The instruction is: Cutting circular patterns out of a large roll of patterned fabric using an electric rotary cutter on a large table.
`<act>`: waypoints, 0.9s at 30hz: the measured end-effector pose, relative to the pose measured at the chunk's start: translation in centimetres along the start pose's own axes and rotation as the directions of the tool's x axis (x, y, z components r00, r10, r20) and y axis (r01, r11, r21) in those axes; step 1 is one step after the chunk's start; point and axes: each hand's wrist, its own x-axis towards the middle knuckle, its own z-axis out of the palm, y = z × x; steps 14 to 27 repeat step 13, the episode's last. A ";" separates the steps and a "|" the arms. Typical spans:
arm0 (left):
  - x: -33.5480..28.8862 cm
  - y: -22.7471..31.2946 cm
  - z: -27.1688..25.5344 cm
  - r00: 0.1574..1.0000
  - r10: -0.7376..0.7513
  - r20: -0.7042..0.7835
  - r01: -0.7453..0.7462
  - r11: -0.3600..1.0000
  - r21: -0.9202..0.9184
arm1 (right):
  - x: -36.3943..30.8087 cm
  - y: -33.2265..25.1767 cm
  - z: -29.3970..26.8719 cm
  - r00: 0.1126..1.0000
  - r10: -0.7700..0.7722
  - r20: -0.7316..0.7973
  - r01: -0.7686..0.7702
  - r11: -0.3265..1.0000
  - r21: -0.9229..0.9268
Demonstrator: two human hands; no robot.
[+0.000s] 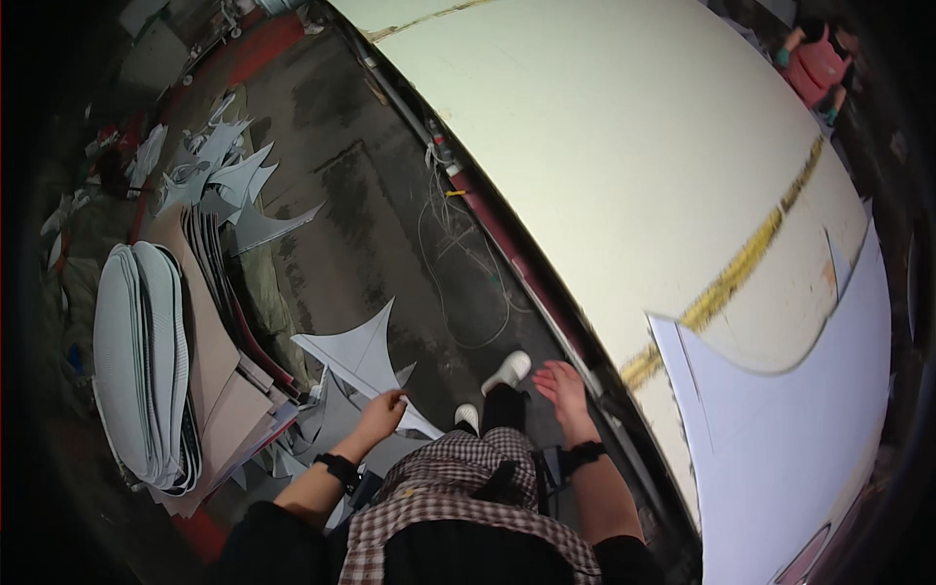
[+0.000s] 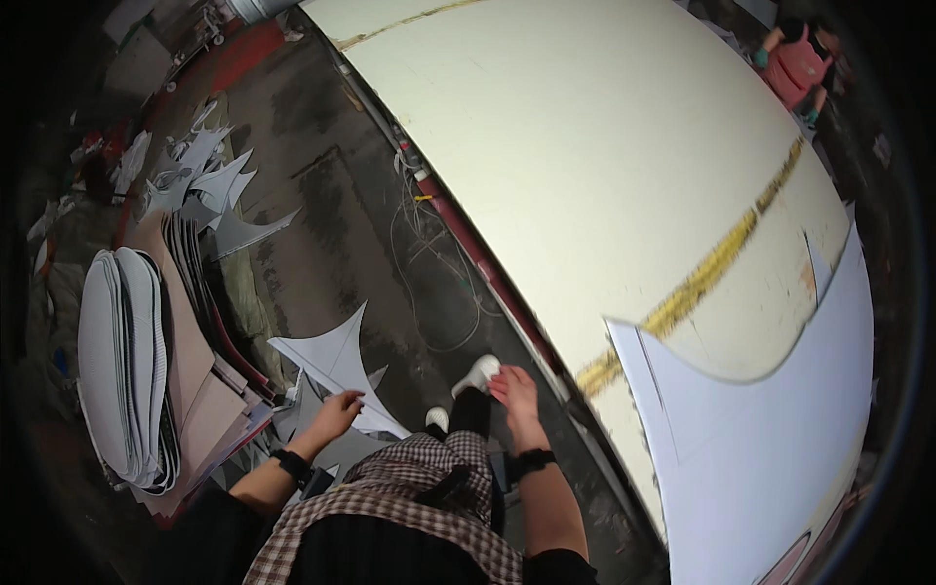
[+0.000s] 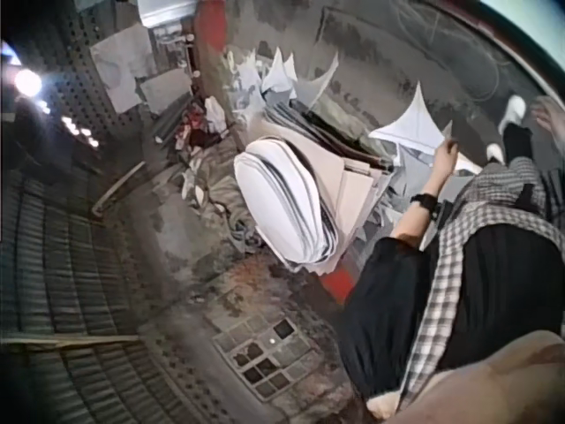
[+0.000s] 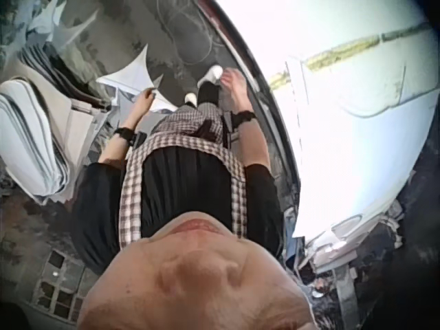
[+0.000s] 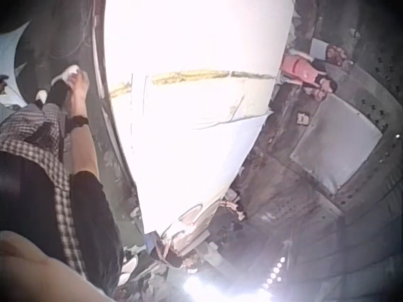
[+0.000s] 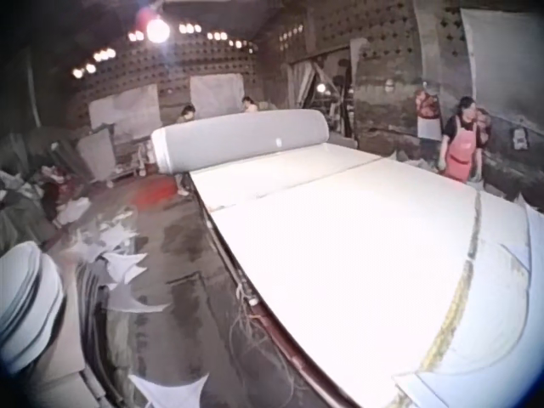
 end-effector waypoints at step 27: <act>13.2 -1.7 1.1 0.983 -0.055 0.177 0.026 0.986 0.163 | 42.9 -0.1 16.2 0.956 -0.292 -0.002 0.286 0.937 0.201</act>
